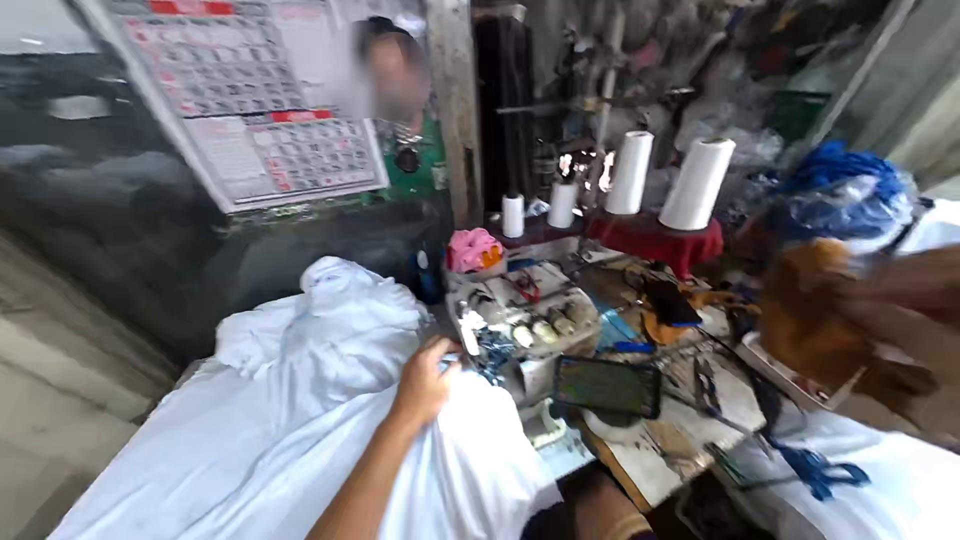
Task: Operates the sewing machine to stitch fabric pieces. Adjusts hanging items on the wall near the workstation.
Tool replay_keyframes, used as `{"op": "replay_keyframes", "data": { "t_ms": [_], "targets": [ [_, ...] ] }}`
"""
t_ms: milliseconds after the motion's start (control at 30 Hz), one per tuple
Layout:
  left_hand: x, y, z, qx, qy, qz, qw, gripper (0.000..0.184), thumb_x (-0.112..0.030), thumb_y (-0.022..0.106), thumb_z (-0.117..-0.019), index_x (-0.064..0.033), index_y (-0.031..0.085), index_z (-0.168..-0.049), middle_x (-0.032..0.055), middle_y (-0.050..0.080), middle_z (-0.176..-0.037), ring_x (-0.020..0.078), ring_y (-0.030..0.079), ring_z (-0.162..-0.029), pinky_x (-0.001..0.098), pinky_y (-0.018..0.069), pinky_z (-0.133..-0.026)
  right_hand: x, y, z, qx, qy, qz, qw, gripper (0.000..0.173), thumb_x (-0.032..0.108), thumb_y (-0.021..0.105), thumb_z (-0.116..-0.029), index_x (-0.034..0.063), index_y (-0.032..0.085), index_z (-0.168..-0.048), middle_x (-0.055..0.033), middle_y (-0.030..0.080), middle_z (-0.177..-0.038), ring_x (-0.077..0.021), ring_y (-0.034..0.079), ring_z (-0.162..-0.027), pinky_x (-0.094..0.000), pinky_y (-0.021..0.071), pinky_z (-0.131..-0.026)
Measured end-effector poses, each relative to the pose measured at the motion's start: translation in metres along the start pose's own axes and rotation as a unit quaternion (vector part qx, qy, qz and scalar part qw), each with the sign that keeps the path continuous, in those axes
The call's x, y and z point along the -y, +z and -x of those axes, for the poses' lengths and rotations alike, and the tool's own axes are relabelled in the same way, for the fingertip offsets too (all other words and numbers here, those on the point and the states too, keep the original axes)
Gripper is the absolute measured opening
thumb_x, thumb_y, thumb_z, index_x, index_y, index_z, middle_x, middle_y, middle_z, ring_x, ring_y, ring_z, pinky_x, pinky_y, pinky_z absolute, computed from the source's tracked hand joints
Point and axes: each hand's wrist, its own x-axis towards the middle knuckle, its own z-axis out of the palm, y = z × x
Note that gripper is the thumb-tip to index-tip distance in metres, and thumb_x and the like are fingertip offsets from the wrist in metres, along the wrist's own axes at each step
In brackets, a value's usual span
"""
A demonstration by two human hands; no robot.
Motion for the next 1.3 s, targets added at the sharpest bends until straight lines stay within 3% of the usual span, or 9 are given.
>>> {"op": "replay_keyframes", "data": {
  "t_ms": [133,233,567,667,767,833,933,1033,1300],
  "targets": [
    [-0.003,0.004,-0.002,-0.001,0.025,-0.04,0.999,0.017,-0.017,0.065,-0.0944,-0.0083,0.074,-0.106,0.006,0.072,-0.113,0.0172,0.069,-0.107,0.0458,0.0568,-0.097,-0.088,0.032,0.023,0.065,0.176,0.029,0.982,0.014,0.001,0.07,-0.0947,0.0024,0.073,-0.108,-0.0118,0.074,-0.1,-0.0222,0.071,-0.079,-0.0468,0.0609,-0.075],
    [0.0,0.006,-0.002,-0.012,0.03,-0.063,0.997,0.02,-0.019,0.064,-0.094,-0.0088,0.073,-0.108,0.0064,0.071,-0.115,0.0172,0.069,-0.109,0.0461,0.0572,-0.097,-0.132,0.061,0.025,0.096,0.236,0.019,0.967,0.011,0.004,0.068,-0.0969,0.0023,0.075,-0.106,-0.0135,0.074,-0.104,-0.0258,0.071,-0.085,-0.0494,0.0593,-0.079],
    [-0.006,0.005,0.001,-0.011,0.013,-0.103,0.995,0.021,-0.022,0.063,-0.095,-0.0097,0.073,-0.109,0.0064,0.071,-0.115,0.0178,0.068,-0.109,0.0464,0.0564,-0.097,-0.196,0.134,-0.056,0.189,0.193,0.056,0.961,0.029,0.005,0.069,-0.0916,0.006,0.074,-0.121,-0.022,0.068,-0.122,-0.0418,0.062,-0.118,-0.0646,0.0469,-0.1],
    [-0.006,0.004,0.001,-0.015,0.013,-0.095,0.995,0.018,-0.021,0.065,-0.0954,-0.0097,0.074,-0.107,0.0058,0.071,-0.114,0.0173,0.068,-0.109,0.0463,0.056,-0.097,-0.158,0.109,-0.039,0.1,0.197,0.027,0.975,0.032,0.012,0.068,-0.0974,0.0069,0.068,-0.129,-0.0201,0.066,-0.128,-0.0344,0.065,-0.115,-0.0554,0.0522,-0.099],
    [-0.011,0.005,0.0,-0.013,0.006,-0.084,0.996,0.017,-0.018,0.07,-0.0939,-0.008,0.073,-0.107,0.0075,0.071,-0.115,0.019,0.068,-0.109,0.0483,0.0548,-0.098,-0.091,0.085,0.031,0.003,0.157,-0.096,0.983,0.026,0.018,0.06,-0.1026,0.0042,0.066,-0.124,-0.0116,0.07,-0.112,-0.0204,0.07,-0.09,-0.0418,0.0612,-0.079],
    [-0.015,0.003,-0.001,-0.006,-0.005,-0.074,0.997,0.016,-0.014,0.072,-0.0936,-0.0064,0.073,-0.108,0.0095,0.07,-0.117,0.0207,0.067,-0.112,0.049,0.0543,-0.099,-0.051,0.095,0.094,0.046,0.146,-0.206,0.966,0.024,0.024,0.06,-0.1012,0.0078,0.066,-0.117,-0.0058,0.071,-0.099,-0.0177,0.07,-0.077,-0.0365,0.0622,-0.063],
    [-0.022,-0.009,-0.004,0.027,-0.021,-0.056,0.998,0.016,-0.014,0.069,-0.0958,-0.005,0.073,-0.109,0.0099,0.072,-0.114,0.0192,0.069,-0.109,0.0459,0.0557,-0.1,-0.008,0.122,0.166,0.242,0.187,-0.318,0.897,0.024,0.017,0.065,-0.0995,0.0048,0.071,-0.119,-0.0038,0.075,-0.1,-0.0153,0.072,-0.08,-0.0349,0.0634,-0.069],
    [-0.051,-0.036,0.0,0.043,-0.064,-0.038,0.996,0.017,-0.018,0.064,-0.1006,-0.0035,0.071,-0.106,0.0105,0.071,-0.1,0.019,0.069,-0.091,0.0431,0.0576,-0.086,0.007,0.148,0.193,0.328,0.177,-0.348,0.86,0.026,0.016,0.066,-0.0995,0.0107,0.07,-0.124,-0.0008,0.075,-0.107,-0.0121,0.073,-0.084,-0.0319,0.0637,-0.069],
    [-0.103,-0.067,0.033,0.024,0.0,0.036,0.999,0.012,-0.016,0.064,-0.1017,-0.009,0.071,-0.107,0.0004,0.071,-0.093,0.0084,0.067,-0.081,0.0274,0.0574,-0.074,0.05,0.237,0.131,0.097,0.116,-0.318,0.936,0.027,0.018,0.066,-0.0978,0.0123,0.068,-0.124,-0.0035,0.068,-0.118,-0.0139,0.071,-0.098,-0.035,0.0648,-0.075]
  ]
}}
